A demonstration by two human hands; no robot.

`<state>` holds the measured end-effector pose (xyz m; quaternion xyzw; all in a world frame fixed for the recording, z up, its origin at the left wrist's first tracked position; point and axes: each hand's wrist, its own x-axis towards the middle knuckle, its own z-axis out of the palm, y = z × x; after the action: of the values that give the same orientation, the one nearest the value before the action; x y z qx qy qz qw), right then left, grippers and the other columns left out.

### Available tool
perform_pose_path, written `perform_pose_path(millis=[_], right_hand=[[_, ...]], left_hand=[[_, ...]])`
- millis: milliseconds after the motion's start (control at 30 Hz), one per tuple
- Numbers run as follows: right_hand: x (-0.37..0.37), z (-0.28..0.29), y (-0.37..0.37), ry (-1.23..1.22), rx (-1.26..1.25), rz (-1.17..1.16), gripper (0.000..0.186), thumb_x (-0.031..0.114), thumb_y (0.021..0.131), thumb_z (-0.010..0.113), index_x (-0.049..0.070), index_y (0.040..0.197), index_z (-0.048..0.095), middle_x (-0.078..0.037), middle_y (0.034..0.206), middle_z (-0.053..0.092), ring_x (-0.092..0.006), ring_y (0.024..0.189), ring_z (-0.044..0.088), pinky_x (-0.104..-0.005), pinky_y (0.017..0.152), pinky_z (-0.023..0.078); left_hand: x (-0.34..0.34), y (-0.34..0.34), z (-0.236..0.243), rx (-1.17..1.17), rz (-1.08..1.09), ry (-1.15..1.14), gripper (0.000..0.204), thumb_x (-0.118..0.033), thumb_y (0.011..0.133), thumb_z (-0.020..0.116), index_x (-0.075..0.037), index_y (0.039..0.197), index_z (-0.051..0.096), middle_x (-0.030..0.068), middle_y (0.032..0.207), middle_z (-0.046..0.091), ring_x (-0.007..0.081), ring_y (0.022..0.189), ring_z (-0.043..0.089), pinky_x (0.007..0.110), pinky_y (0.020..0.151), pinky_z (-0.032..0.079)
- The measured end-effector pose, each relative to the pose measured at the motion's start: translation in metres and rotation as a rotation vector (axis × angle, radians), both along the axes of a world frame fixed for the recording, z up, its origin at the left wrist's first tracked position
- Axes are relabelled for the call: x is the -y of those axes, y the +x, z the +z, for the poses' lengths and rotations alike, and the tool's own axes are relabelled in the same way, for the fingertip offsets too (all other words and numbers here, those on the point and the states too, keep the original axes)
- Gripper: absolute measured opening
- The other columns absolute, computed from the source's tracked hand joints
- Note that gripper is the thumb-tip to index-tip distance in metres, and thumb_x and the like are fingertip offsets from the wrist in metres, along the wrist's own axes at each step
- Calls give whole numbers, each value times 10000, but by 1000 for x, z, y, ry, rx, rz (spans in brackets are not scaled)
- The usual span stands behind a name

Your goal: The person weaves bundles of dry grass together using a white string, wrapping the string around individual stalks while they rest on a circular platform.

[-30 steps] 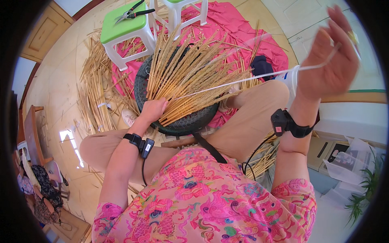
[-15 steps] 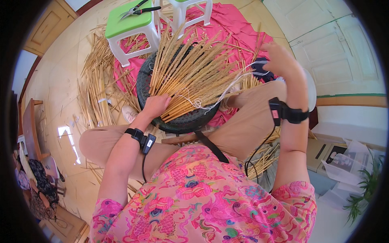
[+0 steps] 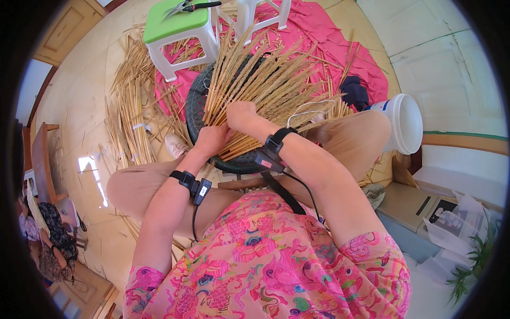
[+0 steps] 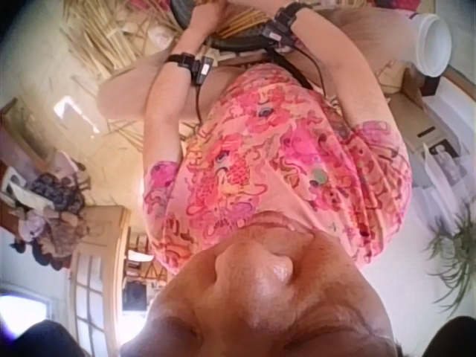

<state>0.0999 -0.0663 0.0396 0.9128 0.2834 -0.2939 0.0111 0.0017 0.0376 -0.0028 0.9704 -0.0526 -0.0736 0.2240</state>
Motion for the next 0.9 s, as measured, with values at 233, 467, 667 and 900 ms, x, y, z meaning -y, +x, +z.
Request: perform_pose_path(millis=[233,467,667,900], right_hand=[[-1,-6,15,-81,-159,152,223,126,764,578,12,931,672,-183,941,669,-318,912,646,-385,750,520],[17,-38,-8,533,241,58,112,95,796,527,16,819,602,-171,855,617,-343,847,619,-434,748,505],[-25,-32,34,623,436,-272,114,73,791,526,-4,820,605,-202,829,614,-368,814,628,-444,750,508],[-35,57,102,691,-127,-417,275,211,924,456,-25,826,561,-159,769,639,-230,638,641,-341,528,503]], left_hand=[[-2,-1,-6,49,-25,-22,292,-351,928,462,-93,983,589,164,661,625,347,614,623,453,546,487],[-8,1,-8,104,-54,-54,273,-315,915,475,-60,899,571,157,639,616,334,605,625,444,534,485],[5,-8,-8,65,-204,-8,225,-281,906,484,-72,838,534,140,597,595,345,573,612,455,508,475],[-6,-1,-14,108,-93,57,243,-292,916,478,-80,804,516,125,567,588,318,547,613,433,481,464]])
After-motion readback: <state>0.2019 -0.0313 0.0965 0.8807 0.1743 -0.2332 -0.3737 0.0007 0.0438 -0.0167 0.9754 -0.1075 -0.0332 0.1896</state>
